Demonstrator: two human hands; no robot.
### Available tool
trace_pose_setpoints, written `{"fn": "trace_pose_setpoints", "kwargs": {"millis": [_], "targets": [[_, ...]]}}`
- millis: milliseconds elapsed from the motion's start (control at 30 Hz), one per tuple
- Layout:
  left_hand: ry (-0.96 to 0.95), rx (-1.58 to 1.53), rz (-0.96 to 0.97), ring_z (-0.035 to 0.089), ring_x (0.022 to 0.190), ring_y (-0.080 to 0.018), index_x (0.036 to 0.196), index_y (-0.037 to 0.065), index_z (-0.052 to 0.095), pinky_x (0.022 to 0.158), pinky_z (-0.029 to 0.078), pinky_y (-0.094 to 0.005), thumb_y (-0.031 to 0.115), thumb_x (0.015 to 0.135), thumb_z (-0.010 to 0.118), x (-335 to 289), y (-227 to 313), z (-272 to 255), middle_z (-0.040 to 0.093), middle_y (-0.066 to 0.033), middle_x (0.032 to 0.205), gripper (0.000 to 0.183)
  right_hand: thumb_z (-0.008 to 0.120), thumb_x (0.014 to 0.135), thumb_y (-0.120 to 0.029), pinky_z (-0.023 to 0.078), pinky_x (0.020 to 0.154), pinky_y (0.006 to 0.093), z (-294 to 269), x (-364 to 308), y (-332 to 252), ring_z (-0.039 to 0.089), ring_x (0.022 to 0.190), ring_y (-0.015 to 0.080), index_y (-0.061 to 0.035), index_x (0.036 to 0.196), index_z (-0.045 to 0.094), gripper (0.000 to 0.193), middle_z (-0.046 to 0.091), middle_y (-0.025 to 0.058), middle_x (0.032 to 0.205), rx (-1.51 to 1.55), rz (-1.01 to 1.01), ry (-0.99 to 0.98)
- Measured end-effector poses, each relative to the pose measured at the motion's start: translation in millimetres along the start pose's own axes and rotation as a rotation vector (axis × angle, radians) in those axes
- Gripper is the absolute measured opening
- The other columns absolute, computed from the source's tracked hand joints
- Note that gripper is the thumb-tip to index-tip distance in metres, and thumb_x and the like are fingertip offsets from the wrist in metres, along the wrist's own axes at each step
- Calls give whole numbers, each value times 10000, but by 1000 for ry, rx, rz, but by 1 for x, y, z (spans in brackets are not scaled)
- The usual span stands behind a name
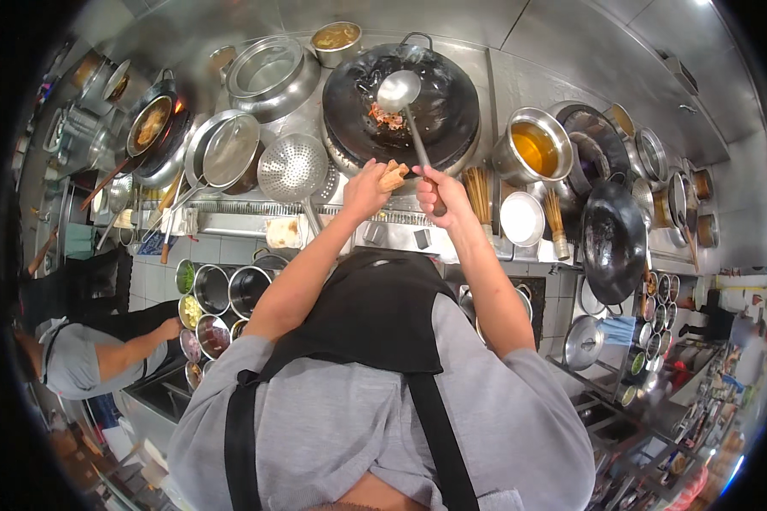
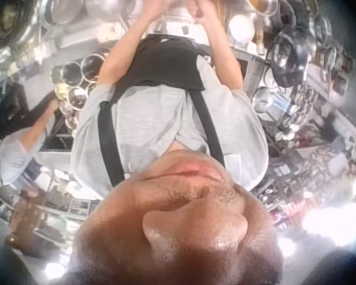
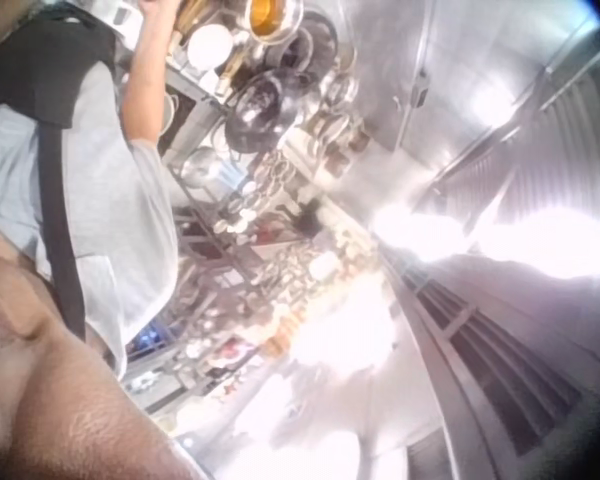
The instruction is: Cooking meat, green beans, and noodles in a wok on a commercial stove.
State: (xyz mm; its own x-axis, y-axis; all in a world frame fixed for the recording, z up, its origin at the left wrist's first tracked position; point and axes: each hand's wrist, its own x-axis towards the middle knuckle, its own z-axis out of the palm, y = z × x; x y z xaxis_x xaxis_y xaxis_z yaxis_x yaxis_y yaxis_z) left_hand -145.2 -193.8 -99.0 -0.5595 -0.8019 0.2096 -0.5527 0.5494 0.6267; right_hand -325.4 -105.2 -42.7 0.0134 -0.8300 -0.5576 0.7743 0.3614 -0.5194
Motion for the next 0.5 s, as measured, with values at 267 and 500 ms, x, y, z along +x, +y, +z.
{"fn": "trace_pose_setpoints", "kwargs": {"millis": [267, 500], "targets": [[2, 13, -14, 509, 1223, -340, 999, 102, 532, 866, 489, -499, 120, 742, 629, -1, 1, 5, 622, -88, 1111, 275, 524, 966, -228, 368, 349, 266, -1, 19, -5, 433, 403, 99, -47, 1042, 500, 198, 467, 3, 591, -700, -296, 327], [89, -58, 128, 526, 1210, -335, 1140, 143, 603, 915, 486, -449, 106, 740, 635, 1, 1, 16, 637, -79, 1145, 404, 596, 894, -251, 510, 540, 391, -46, 21, -6, 617, 579, 230, -20, 1105, 512, 324, 587, 130, 723, -1302, -350, 256]]}}
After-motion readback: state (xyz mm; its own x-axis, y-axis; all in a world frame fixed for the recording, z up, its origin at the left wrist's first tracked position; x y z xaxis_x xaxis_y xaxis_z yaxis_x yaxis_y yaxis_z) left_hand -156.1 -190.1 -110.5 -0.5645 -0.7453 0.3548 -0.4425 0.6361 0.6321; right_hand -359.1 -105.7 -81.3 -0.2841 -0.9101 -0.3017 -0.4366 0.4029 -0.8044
